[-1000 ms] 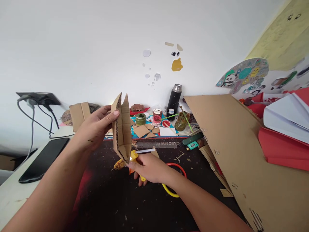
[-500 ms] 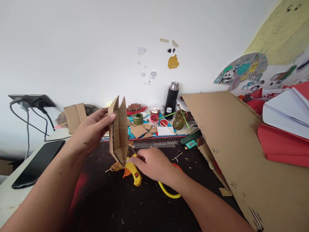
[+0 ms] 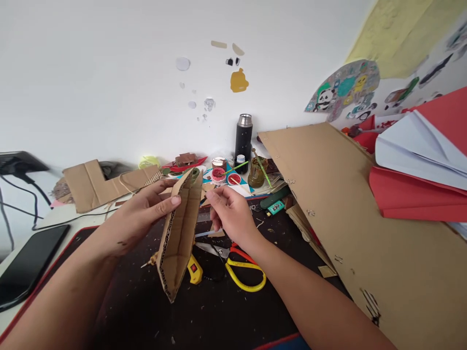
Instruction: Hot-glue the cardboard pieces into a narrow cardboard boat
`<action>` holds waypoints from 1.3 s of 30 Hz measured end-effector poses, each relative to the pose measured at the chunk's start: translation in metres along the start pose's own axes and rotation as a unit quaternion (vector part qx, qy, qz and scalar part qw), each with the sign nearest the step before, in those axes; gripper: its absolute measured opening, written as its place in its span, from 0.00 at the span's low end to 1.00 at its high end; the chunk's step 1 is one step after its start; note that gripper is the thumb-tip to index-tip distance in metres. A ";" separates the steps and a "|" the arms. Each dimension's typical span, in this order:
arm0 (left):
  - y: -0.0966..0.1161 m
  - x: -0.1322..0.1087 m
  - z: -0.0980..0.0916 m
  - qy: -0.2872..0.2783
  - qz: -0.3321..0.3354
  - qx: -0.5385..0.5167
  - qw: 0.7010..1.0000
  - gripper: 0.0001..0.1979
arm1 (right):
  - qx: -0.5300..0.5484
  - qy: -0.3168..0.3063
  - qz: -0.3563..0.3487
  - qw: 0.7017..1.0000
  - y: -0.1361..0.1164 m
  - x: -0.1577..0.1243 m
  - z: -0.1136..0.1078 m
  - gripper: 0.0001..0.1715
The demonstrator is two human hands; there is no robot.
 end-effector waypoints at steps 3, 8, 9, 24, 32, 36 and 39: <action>0.002 -0.001 0.011 -0.025 -0.031 -0.036 0.999 0.32 | 0.009 0.009 -0.011 1.000 0.000 -0.001 0.001 0.22; 0.005 0.000 0.021 -0.004 -0.034 -0.070 0.997 0.27 | 0.013 0.020 -0.027 0.999 0.003 0.001 -0.001 0.18; 0.004 0.000 0.022 0.002 -0.037 -0.070 0.997 0.27 | 0.013 0.022 -0.028 0.999 0.004 0.002 -0.001 0.18; 0.006 -0.003 0.032 0.011 -0.017 0.036 0.999 0.27 | -0.020 0.039 -0.029 0.999 0.003 0.001 -0.003 0.14; 0.006 -0.009 0.036 0.069 0.053 0.234 0.968 0.27 | -0.033 0.032 -0.032 0.998 0.005 0.001 0.000 0.13; 0.010 -0.010 0.038 0.053 0.052 0.284 0.956 0.26 | -0.029 0.026 -0.039 0.998 0.005 -0.001 0.001 0.13; 0.013 -0.010 0.041 0.052 0.045 0.292 0.954 0.28 | -0.026 0.025 -0.035 0.999 0.006 -0.001 0.001 0.14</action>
Point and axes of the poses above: each hand's wrist, its own x-axis towards the middle knuckle, its own z-axis out of the palm, y = z × x, the point moved 1 cm from there along x, towards the middle knuckle, and after that the axes turned 14 degrees about z, right-handed, at the moved point
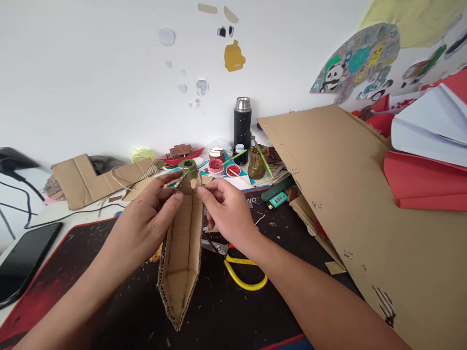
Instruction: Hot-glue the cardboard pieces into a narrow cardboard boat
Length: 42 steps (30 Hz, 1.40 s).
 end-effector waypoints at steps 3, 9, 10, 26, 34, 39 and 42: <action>0.001 0.001 0.002 0.004 -0.012 -0.012 1.000 0.24 | 0.004 -0.003 0.013 1.000 -0.001 0.000 0.000 0.14; 0.000 0.004 0.003 0.013 0.011 -0.069 0.997 0.17 | 0.029 0.003 0.034 0.999 -0.003 -0.001 0.001 0.14; 0.000 0.004 0.003 0.011 0.009 -0.068 0.998 0.17 | 0.034 0.004 0.035 0.999 -0.003 0.000 0.001 0.14; -0.002 0.001 0.005 -0.013 0.016 0.014 1.000 0.21 | -0.002 0.016 0.012 1.000 0.006 0.002 0.003 0.12; -0.013 0.003 0.009 -0.022 0.019 -0.039 0.999 0.19 | -0.008 0.022 0.029 0.999 0.010 0.004 0.004 0.11; -0.014 0.004 0.010 -0.024 0.018 -0.033 0.999 0.19 | -0.011 0.020 0.023 0.999 0.011 0.004 0.003 0.12; -0.012 0.004 0.009 -0.025 0.025 -0.029 0.999 0.19 | -0.009 0.014 0.018 1.000 0.012 0.004 0.003 0.11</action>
Point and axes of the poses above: each hand's wrist, its own x-axis towards the middle knuckle, its own z-axis out of the palm, y = z × x, the point moved 1 cm from there along x, towards the middle knuckle, and after that the axes turned 14 degrees about z, right-handed, at the moved point
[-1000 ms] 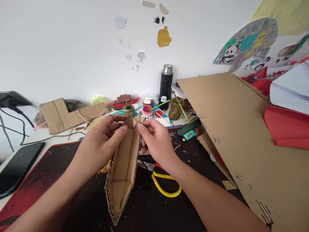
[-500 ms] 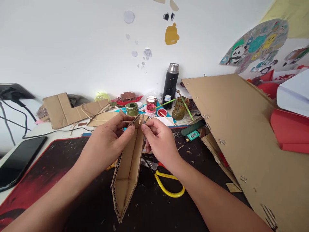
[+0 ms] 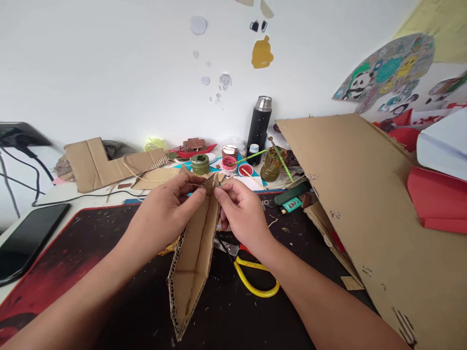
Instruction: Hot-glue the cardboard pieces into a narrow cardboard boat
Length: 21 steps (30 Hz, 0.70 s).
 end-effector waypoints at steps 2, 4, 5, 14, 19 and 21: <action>0.002 0.000 0.000 0.000 0.002 0.003 1.000 0.19 | -0.001 -0.004 0.000 1.000 0.000 0.000 0.000 0.12; 0.003 -0.001 0.000 -0.001 0.001 0.008 1.000 0.19 | -0.001 -0.005 0.005 1.000 0.001 0.000 0.001 0.12; 0.003 -0.001 0.000 -0.001 -0.001 0.010 1.000 0.19 | -0.002 -0.005 0.008 1.000 0.001 0.000 0.001 0.12; 0.001 0.004 0.000 0.002 -0.010 -0.024 1.000 0.21 | 0.005 -0.008 0.008 1.000 0.000 -0.001 0.001 0.13; 0.003 0.004 -0.002 0.013 -0.024 -0.046 0.999 0.19 | 0.019 -0.012 0.026 0.999 -0.004 -0.003 0.001 0.14; 0.004 0.003 -0.003 0.015 -0.030 -0.061 0.998 0.18 | 0.023 -0.015 0.037 0.999 -0.004 -0.003 0.001 0.15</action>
Point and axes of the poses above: each hand's wrist, its own x-axis towards the middle knuckle, its own z-axis out of the palm, y = z × x, the point moved 1 cm from there along x, towards the middle knuckle, and after that the axes turned 14 degrees about z, right-handed, at the moved point
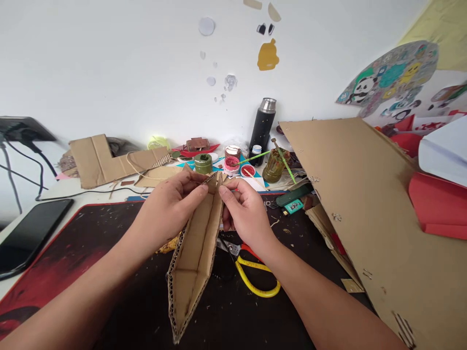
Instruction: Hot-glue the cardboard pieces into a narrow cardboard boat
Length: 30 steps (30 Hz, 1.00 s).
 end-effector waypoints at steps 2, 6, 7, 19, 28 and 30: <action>0.001 -0.001 0.000 0.004 -0.005 -0.007 1.000 0.19 | 0.005 -0.003 0.010 1.000 0.000 0.000 0.000 0.16; 0.004 -0.003 -0.001 0.010 0.002 0.011 1.000 0.18 | 0.015 -0.010 0.021 1.000 0.002 0.002 0.001 0.19; 0.004 -0.003 0.000 0.009 0.004 0.016 1.000 0.17 | 0.016 -0.009 0.021 1.000 0.002 0.002 0.001 0.19; 0.003 -0.002 0.002 0.000 0.006 0.013 1.000 0.18 | 0.022 -0.002 0.007 1.000 0.002 0.002 0.001 0.18; 0.003 -0.004 0.007 0.010 0.020 0.055 0.998 0.19 | 0.000 0.011 0.000 1.000 0.001 -0.001 0.002 0.17; 0.001 -0.004 0.008 0.013 0.020 0.063 0.998 0.18 | -0.004 0.016 -0.001 1.000 0.001 -0.001 0.002 0.16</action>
Point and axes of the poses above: each hand's wrist, its own x-axis towards the middle knuckle, its own z-axis out of the palm, y = z × x, the point moved 1 cm from there along x, towards the middle knuckle, and after that the axes turned 14 degrees about z, right-handed, at the moved point
